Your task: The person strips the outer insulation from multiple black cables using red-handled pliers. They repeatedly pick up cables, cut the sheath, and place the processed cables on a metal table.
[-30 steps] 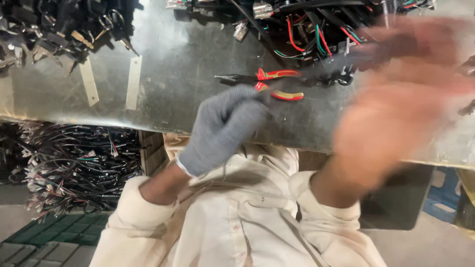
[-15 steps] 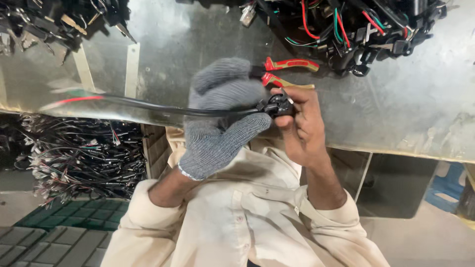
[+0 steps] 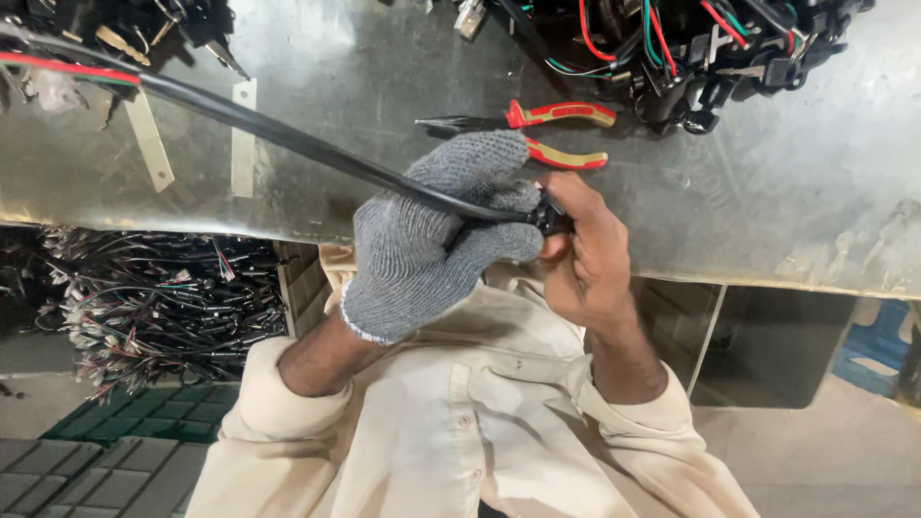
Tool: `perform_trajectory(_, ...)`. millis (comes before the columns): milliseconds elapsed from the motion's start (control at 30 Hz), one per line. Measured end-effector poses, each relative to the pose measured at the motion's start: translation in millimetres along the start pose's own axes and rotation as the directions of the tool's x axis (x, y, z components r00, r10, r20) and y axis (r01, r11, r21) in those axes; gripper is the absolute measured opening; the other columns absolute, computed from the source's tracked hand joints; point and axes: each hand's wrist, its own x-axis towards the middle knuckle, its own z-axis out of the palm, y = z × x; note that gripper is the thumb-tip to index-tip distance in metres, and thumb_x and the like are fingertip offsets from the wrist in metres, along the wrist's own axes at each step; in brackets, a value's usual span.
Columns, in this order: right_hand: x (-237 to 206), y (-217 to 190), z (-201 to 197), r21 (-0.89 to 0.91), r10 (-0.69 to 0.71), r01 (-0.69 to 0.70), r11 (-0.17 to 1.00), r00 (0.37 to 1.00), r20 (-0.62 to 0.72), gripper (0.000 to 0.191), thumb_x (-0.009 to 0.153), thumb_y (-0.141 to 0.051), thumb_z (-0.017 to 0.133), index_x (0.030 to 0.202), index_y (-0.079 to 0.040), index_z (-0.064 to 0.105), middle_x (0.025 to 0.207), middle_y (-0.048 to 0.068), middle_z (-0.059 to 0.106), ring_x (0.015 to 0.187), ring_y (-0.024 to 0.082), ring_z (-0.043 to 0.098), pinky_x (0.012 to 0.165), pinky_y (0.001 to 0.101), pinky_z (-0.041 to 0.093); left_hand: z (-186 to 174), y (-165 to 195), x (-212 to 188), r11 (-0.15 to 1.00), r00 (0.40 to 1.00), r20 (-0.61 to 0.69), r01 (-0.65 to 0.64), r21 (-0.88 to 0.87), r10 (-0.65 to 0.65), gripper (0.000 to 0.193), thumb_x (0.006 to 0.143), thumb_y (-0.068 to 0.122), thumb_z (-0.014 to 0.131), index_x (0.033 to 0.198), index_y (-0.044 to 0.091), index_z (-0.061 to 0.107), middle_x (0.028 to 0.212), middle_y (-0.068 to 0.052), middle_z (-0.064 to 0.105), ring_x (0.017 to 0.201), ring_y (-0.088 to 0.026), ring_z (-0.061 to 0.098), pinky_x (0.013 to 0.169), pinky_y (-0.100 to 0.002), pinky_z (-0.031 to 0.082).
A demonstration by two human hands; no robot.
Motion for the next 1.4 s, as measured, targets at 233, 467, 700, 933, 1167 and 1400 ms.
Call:
perform_trajectory(233, 3.0, 0.1, 0.9, 0.036, 0.122, -0.125, 0.991, 0.989, 0.085, 0.033, 0.106, 0.000, 0.049, 0.138, 0.005, 0.050, 0.120, 0.016, 0.065, 0.104, 0.022, 0.068, 0.093, 0.0278, 0.052, 2.7, -1.3, -2.4, 0.999, 0.999, -0.022, -0.032, -0.042, 0.031, 0.028, 0.098, 0.013, 0.083, 0.122, 0.010, 0.068, 0.118, -0.005, 0.073, 0.108, -0.019, 0.074, 0.096, -0.030, 0.059)
perform_trajectory(467, 12.0, -6.2, 1.9, 0.037, 0.076, -0.080, 0.996, 0.992, 0.097, 0.042, 0.115, -0.031, 0.053, 0.140, 0.003, 0.050, 0.126, 0.017, 0.064, 0.106, 0.027, 0.069, 0.096, 0.0308, 0.053, -7.9, -9.1, 1.8, 0.998, 0.997, 0.039, -0.057, -0.039, 0.059, 0.024, 0.097, 0.012, 0.082, 0.118, 0.009, 0.071, 0.118, -0.005, 0.072, 0.107, -0.022, 0.074, 0.093, -0.030, 0.060)
perform_trajectory(700, 11.9, -7.0, -1.3, 0.026, 0.035, -0.038, 0.999, 0.994, 0.107, 0.039, 0.117, -0.029, 0.054, 0.138, 0.004, 0.052, 0.113, 0.016, 0.063, 0.094, 0.025, 0.061, 0.089, 0.0313, 0.051, -13.8, -6.7, 12.8, 0.984, 0.971, 0.164, -0.170, -0.051, 0.176, 0.027, 0.096, 0.011, 0.082, 0.118, 0.008, 0.069, 0.112, -0.006, 0.072, 0.109, -0.022, 0.070, 0.097, -0.031, 0.057)
perform_trajectory(933, 5.5, -9.6, 1.2, 0.000, 0.040, -0.040, 0.999, 0.999, 0.013, 0.043, 0.114, -0.031, 0.053, 0.136, 0.006, 0.051, 0.103, 0.014, 0.061, 0.080, 0.021, 0.060, 0.076, 0.0286, 0.049, -6.2, -1.0, 6.9, 0.956, 0.982, 0.065, 0.186, -0.228, -0.175, 0.054, 0.091, 0.016, 0.084, 0.135, 0.002, 0.057, 0.130, -0.006, 0.068, 0.107, -0.010, 0.071, 0.093, -0.029, 0.064)
perform_trajectory(1167, 7.6, -7.5, 5.1, 0.071, -0.016, 0.013, 0.997, 0.999, 0.039, 0.039, 0.119, -0.024, 0.050, 0.138, 0.009, 0.047, 0.111, 0.017, 0.065, 0.088, 0.022, 0.067, 0.084, 0.0295, 0.053, -3.5, 4.3, 10.0, 0.994, 0.994, 0.042, 0.101, -0.030, -0.100, 0.047, 0.094, 0.018, 0.085, 0.134, 0.005, 0.063, 0.116, -0.003, 0.075, 0.103, -0.011, 0.074, 0.091, -0.027, 0.062)
perform_trajectory(1400, 13.2, -8.3, 3.2, 0.072, 0.104, -0.110, 0.991, 0.991, 0.086, 0.042, 0.114, -0.028, 0.051, 0.139, 0.006, 0.050, 0.106, 0.013, 0.068, 0.088, 0.020, 0.068, 0.083, 0.0283, 0.053, -2.3, 0.1, 5.6, 0.988, 0.995, 0.059, 0.083, -0.128, -0.075, 0.027, 0.098, 0.010, 0.082, 0.120, 0.005, 0.068, 0.112, -0.007, 0.072, 0.098, -0.016, 0.074, 0.088, -0.028, 0.060)
